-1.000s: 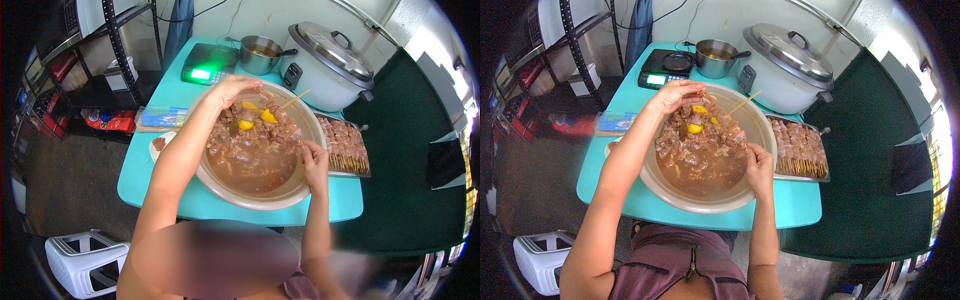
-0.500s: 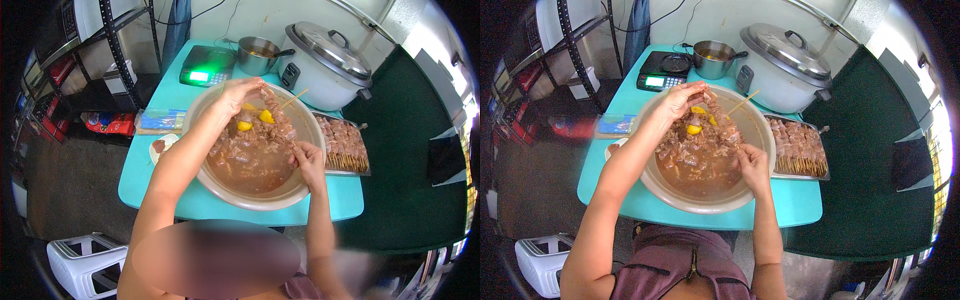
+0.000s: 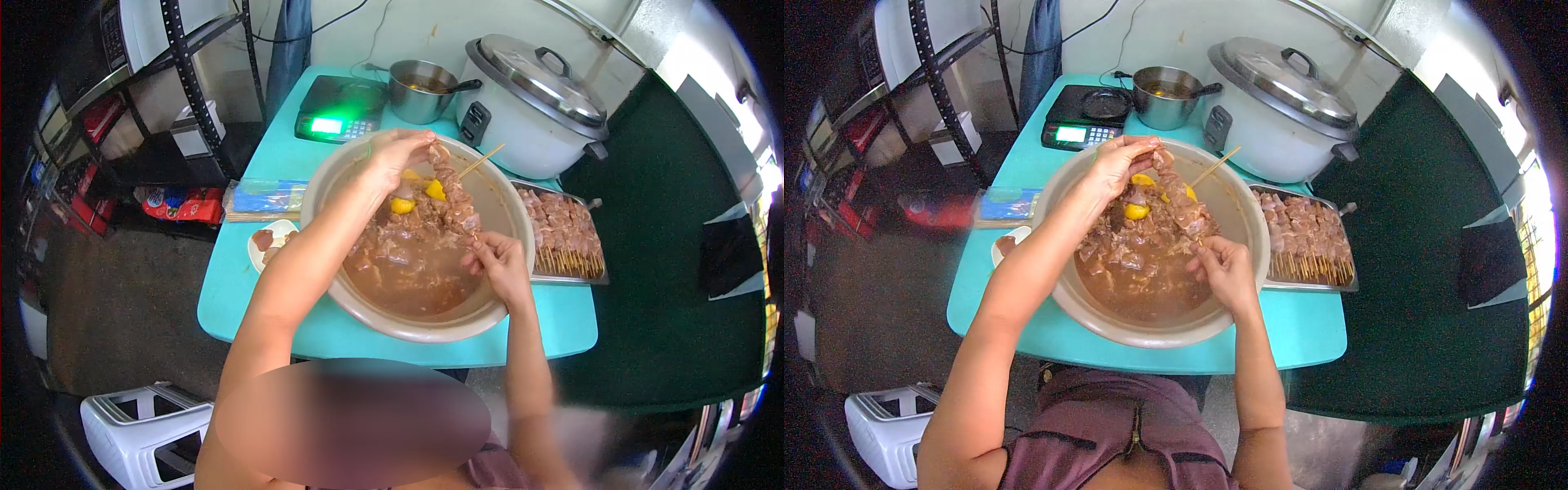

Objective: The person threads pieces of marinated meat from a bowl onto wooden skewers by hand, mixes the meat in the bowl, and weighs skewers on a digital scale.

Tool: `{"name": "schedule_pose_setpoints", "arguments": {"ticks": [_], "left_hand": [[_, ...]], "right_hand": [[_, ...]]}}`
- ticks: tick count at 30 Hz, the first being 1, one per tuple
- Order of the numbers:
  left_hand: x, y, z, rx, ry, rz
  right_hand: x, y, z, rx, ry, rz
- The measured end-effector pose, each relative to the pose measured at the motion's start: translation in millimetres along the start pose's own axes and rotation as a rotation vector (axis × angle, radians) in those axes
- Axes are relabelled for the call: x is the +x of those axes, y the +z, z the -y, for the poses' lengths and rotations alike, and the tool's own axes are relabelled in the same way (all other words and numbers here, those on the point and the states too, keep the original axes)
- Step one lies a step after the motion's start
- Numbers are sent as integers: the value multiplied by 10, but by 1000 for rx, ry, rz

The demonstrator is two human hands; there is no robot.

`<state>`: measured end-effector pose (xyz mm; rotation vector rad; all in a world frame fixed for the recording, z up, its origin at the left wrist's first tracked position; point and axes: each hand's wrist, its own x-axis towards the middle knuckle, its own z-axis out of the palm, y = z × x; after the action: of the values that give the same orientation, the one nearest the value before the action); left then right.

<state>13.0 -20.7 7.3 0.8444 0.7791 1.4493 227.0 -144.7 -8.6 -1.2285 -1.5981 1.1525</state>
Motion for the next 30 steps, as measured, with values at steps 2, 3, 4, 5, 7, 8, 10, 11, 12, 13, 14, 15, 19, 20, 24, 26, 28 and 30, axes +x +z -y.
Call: {"name": "schedule_pose_setpoints", "arguments": {"ticks": [2,3,4,5,7,8,10,11,12,13,14,15,19,20,24,26,28,30], "left_hand": [[0,15,-8,-11,9,-13],[-5,12,-12,2,10,0],[-6,1,-1,14,10,12],[-3,-1,12,15,9,13],[0,11,33,24,33,35],[2,13,37,24,33,36],[-9,23,29,34,31,8],[-19,20,8,36,31,10],[-26,2,-24,-2,-27,24],[-43,-1,-66,-39,-86,39],[-63,3,-97,-37,-89,40],[-85,8,-120,-100,-123,63],[-70,3,-27,19,-42,107],[-40,-13,4,22,-51,111],[32,-40,50,83,18,74],[48,-52,60,59,16,79],[75,-66,46,12,-15,72],[95,-83,39,-38,-44,61]], "right_hand": [[0,-4,14,-10,10,0],[6,-6,7,3,10,3],[8,-5,-4,16,12,7],[12,-8,-19,16,12,6],[17,-19,-39,-8,-14,15],[19,-20,-34,-8,-13,14],[21,-20,-20,41,-9,14],[19,-22,-12,43,-10,12],[15,-22,-9,62,7,-9],[13,-22,-5,81,25,-30],[16,-21,-3,83,26,-33],[21,-19,-5,71,12,-33],[38,-17,-58,17,-2,-62],[52,-21,-77,22,5,-69],[148,-54,-267,-245,-198,-160],[175,-52,-281,-420,-375,-246],[189,-37,-239,-302,-207,-281],[168,-30,-134,-331,-164,-280]]}}
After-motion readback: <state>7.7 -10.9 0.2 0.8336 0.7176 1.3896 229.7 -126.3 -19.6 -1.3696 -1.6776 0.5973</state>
